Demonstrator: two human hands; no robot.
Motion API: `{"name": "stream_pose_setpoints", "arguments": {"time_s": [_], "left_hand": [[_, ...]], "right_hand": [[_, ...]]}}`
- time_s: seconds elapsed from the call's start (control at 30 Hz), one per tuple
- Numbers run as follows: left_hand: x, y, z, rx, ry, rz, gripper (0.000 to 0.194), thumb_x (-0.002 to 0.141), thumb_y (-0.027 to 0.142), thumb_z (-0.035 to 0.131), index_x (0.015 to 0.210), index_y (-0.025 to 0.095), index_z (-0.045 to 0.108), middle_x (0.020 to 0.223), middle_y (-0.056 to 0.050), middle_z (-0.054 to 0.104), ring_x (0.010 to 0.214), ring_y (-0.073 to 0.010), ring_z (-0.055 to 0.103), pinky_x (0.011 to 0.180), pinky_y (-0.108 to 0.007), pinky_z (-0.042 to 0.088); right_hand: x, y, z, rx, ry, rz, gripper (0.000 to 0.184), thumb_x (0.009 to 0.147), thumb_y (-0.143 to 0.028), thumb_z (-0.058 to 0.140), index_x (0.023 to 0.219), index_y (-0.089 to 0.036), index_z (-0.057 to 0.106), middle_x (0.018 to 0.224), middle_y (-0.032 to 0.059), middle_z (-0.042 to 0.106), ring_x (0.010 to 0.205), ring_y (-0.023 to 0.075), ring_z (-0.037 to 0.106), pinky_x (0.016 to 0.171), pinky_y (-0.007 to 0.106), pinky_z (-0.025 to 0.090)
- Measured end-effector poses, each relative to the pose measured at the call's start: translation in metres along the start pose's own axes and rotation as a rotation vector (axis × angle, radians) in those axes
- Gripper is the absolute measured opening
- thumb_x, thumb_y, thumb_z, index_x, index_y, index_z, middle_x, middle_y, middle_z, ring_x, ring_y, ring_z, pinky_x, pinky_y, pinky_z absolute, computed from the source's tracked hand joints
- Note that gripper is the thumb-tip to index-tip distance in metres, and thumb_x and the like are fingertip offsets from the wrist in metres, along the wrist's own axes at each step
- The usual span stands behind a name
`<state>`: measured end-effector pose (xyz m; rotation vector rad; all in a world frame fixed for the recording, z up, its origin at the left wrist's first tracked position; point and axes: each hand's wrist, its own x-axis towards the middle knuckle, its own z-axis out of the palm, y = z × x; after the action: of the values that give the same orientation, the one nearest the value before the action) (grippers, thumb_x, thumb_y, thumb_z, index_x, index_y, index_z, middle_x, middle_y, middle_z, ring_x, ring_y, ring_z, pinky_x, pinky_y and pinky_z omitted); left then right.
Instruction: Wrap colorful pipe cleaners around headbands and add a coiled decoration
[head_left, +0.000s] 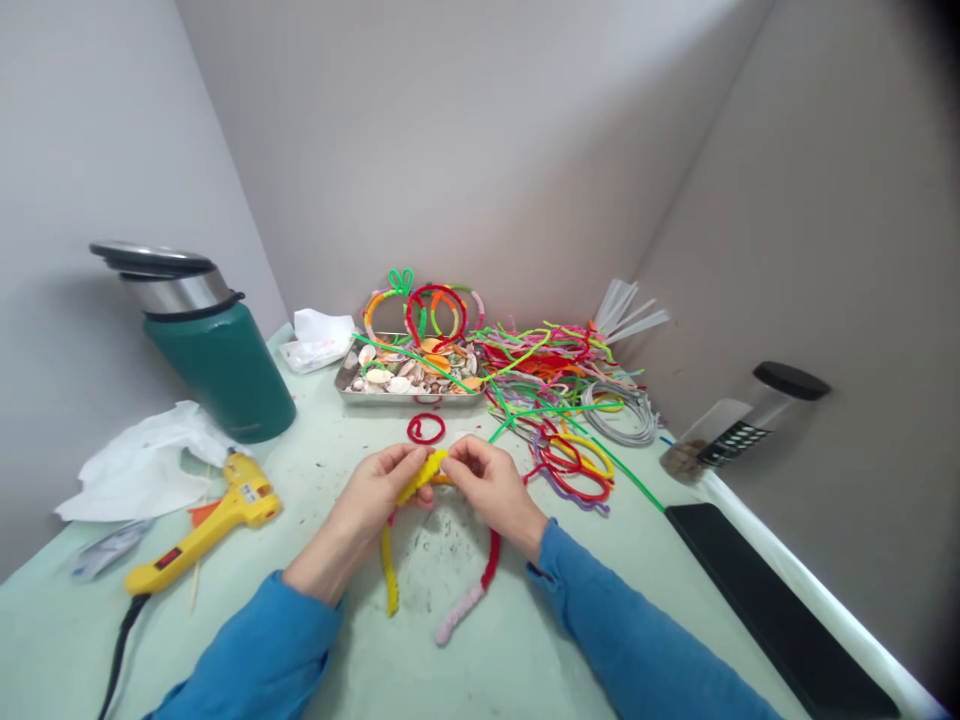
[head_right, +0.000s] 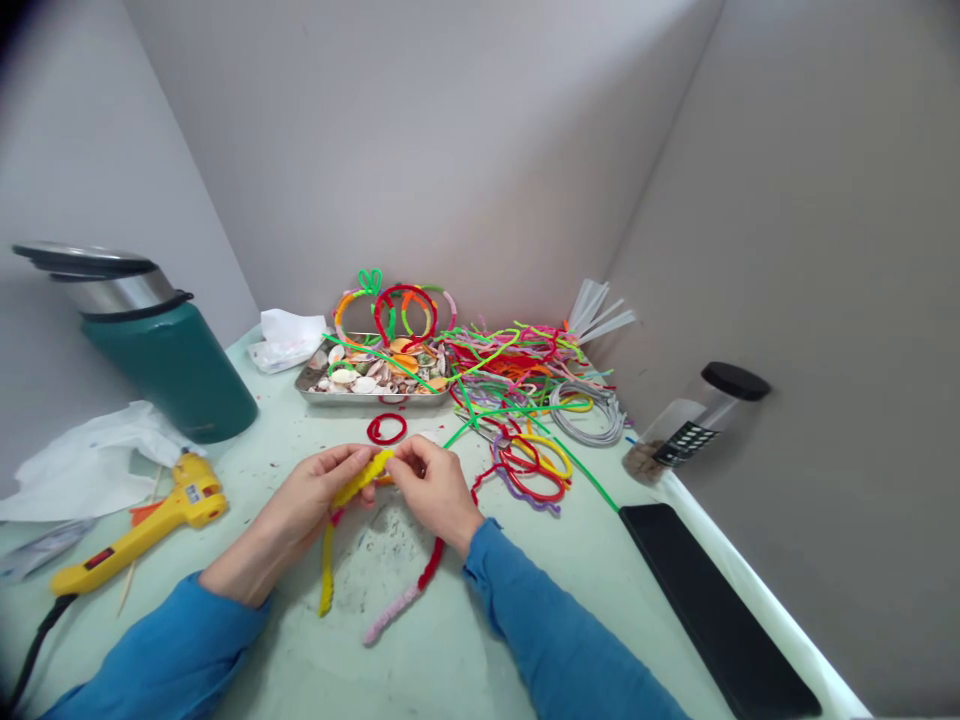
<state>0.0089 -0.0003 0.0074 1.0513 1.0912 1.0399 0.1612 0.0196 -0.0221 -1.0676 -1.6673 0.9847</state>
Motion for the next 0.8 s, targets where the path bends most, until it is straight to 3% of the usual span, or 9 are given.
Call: {"name": "stream_pose_setpoints", "arguments": {"time_s": [0.2,0.33,0.43,0.6,0.7,0.8], "left_hand": [[-0.003,0.005,0.003,0.094,0.039,-0.048,0.028,0.063,0.034,0.071,0.078,0.014,0.059,0.06,0.0,0.062,0.049,-0.0094,0.054,0.05,-0.02,0.041],[-0.002,0.002,0.004,0.035,0.07,0.014,0.025,0.065,0.035,0.07,0.075,0.016,0.056,0.054,0.004,0.058,0.047,-0.0075,0.049,0.048,-0.018,0.037],[0.0,-0.002,0.0,0.006,0.076,0.048,0.024,0.064,0.032,0.071,0.072,0.015,0.057,0.061,0.003,0.058,0.051,-0.0063,0.049,0.049,-0.016,0.036],[0.002,-0.003,-0.004,-0.015,0.067,0.037,0.023,0.064,0.03,0.072,0.076,0.014,0.061,0.066,0.001,0.059,0.056,-0.0067,0.051,0.053,-0.017,0.04],[0.003,0.001,-0.005,-0.017,0.096,0.032,0.032,0.061,0.031,0.074,0.086,0.014,0.062,0.076,-0.001,0.063,0.062,-0.0096,0.056,0.06,-0.021,0.044],[0.004,0.003,-0.007,0.01,0.131,0.031,0.031,0.062,0.033,0.073,0.083,0.013,0.064,0.071,-0.001,0.063,0.057,-0.0089,0.055,0.058,-0.021,0.045]], "right_hand": [[0.001,-0.001,-0.001,0.054,0.028,0.046,0.016,0.079,-0.033,0.054,0.079,-0.017,0.056,0.07,-0.0021,0.055,0.061,0.0096,0.048,0.057,0.021,0.038],[-0.003,-0.005,0.004,0.031,-0.059,0.023,0.022,0.072,-0.032,0.064,0.087,-0.018,0.057,0.077,-0.0017,0.058,0.061,0.0092,0.048,0.055,0.02,0.038],[-0.006,-0.007,0.008,-0.034,-0.026,-0.026,0.018,0.074,-0.029,0.061,0.088,-0.019,0.058,0.081,-0.001,0.058,0.062,0.009,0.048,0.055,0.02,0.038],[-0.007,-0.008,0.009,-0.123,-0.015,-0.043,0.009,0.079,-0.024,0.051,0.074,-0.017,0.054,0.066,-0.0026,0.053,0.058,0.0089,0.046,0.053,0.02,0.035],[-0.008,-0.009,0.006,-0.169,-0.071,-0.053,0.007,0.079,-0.021,0.049,0.074,-0.018,0.051,0.064,-0.0034,0.052,0.056,0.0084,0.045,0.051,0.02,0.033],[-0.008,-0.01,0.002,-0.172,-0.137,-0.06,0.005,0.077,-0.021,0.05,0.073,-0.018,0.051,0.063,-0.0038,0.051,0.055,0.0083,0.045,0.051,0.019,0.033]]}}
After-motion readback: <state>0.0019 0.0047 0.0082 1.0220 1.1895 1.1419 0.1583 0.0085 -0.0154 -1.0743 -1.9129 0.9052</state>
